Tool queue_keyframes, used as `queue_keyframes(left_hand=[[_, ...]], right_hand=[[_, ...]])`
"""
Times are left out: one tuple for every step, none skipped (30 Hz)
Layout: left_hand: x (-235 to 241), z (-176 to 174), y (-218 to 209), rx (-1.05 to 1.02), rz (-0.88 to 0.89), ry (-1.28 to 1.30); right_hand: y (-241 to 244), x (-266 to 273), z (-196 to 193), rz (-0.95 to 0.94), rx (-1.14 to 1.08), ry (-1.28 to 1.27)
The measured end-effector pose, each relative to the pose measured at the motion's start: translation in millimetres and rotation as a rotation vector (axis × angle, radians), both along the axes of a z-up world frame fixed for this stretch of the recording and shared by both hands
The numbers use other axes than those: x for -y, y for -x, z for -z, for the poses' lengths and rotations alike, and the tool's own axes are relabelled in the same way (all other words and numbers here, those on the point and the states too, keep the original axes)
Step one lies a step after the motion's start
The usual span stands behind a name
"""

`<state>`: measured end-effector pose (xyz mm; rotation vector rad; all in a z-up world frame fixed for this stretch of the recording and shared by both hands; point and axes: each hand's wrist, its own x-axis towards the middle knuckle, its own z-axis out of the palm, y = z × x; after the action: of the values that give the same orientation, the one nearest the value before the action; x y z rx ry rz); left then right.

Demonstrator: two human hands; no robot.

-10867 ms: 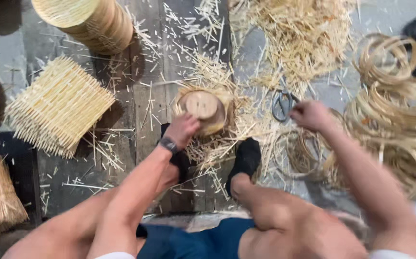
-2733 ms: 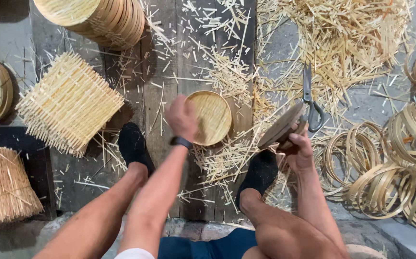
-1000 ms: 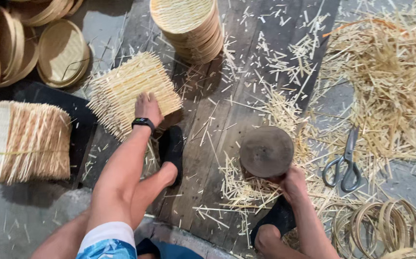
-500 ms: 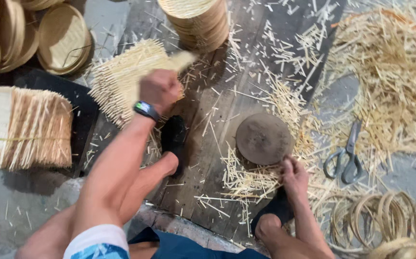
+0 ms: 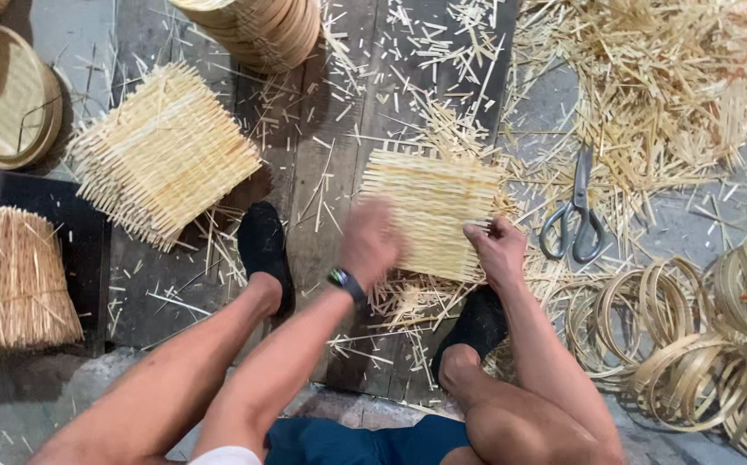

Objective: The person sits on the floor and repeatedly assembles small round bamboo trays. They place a woven bamboo mat on a wooden block, fit a circular bamboo rim around it, and use shears to trim the excess mat material flush with the rim. Finished trays are stacked nearby.

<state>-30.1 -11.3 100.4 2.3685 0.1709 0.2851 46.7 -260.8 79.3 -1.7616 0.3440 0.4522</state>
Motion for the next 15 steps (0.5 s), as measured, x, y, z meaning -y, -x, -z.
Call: queue_keyframes(left_hand=[[-14.1, 9.8, -14.7, -0.204, -0.246, 0.118], [-28.3, 20.2, -26.1, -0.412, -0.495, 0.233], [-41.7, 30.4, -32.3, -0.486, -0.446, 0.484], [-52.8, 41.2, -41.0, -0.551, -0.387, 0.734], [-59.7, 51.6, -44.8, -0.613, -0.319, 0.984], [-62.7, 61.6, -42.5, -0.607, -0.311, 0.995], [-64.4, 70.4, -40.1, -0.601, -0.303, 1.006], [-66.0, 77.0, -37.5, -0.598, -0.288, 1.016], [-67.7, 80.9, -34.4, -0.596, -0.283, 1.012], [-70.2, 82.2, -33.6, -0.593, -0.267, 1.011], [-74.0, 81.4, -32.5, -0.591, -0.252, 1.01], [-74.0, 81.4, -33.8, -0.636, -0.27, 0.98], [-74.9, 80.6, -35.4, -0.68, -0.288, 0.948], [-75.2, 80.2, -37.6, -0.702, -0.283, 0.951], [-76.0, 79.6, -38.7, -0.724, -0.278, 0.954]], right_hand=[[-0.9, 0.1, 0.5, -0.002, -0.011, 0.032], [-0.5, 0.7, 1.9, -0.006, -0.026, 0.064], [0.7, 0.8, 4.2, 0.01, -0.037, 0.026], [-0.7, 0.9, 7.0, 0.031, -0.042, -0.012], [-2.9, 1.2, 11.1, 0.05, -0.047, -0.051], [-1.8, 3.2, 15.9, 0.043, -0.026, -0.055], [-1.3, 6.2, 21.4, 0.035, -0.005, -0.058], [-0.1, 8.4, 26.8, 0.034, 0.016, -0.06], [1.0, 8.7, 31.9, 0.023, 0.034, -0.075], [0.2, 8.3, 35.3, 0.018, 0.058, -0.085], [-1.4, 5.3, 38.1, 0.013, 0.081, -0.095], [-0.1, 5.3, 39.7, -0.02, 0.05, -0.039], [-0.2, 7.4, 40.4, -0.052, 0.015, 0.016], [0.8, 14.1, 38.9, 0.036, 0.027, -0.049], [2.2, 24.6, 35.7, 0.123, 0.045, -0.114]])
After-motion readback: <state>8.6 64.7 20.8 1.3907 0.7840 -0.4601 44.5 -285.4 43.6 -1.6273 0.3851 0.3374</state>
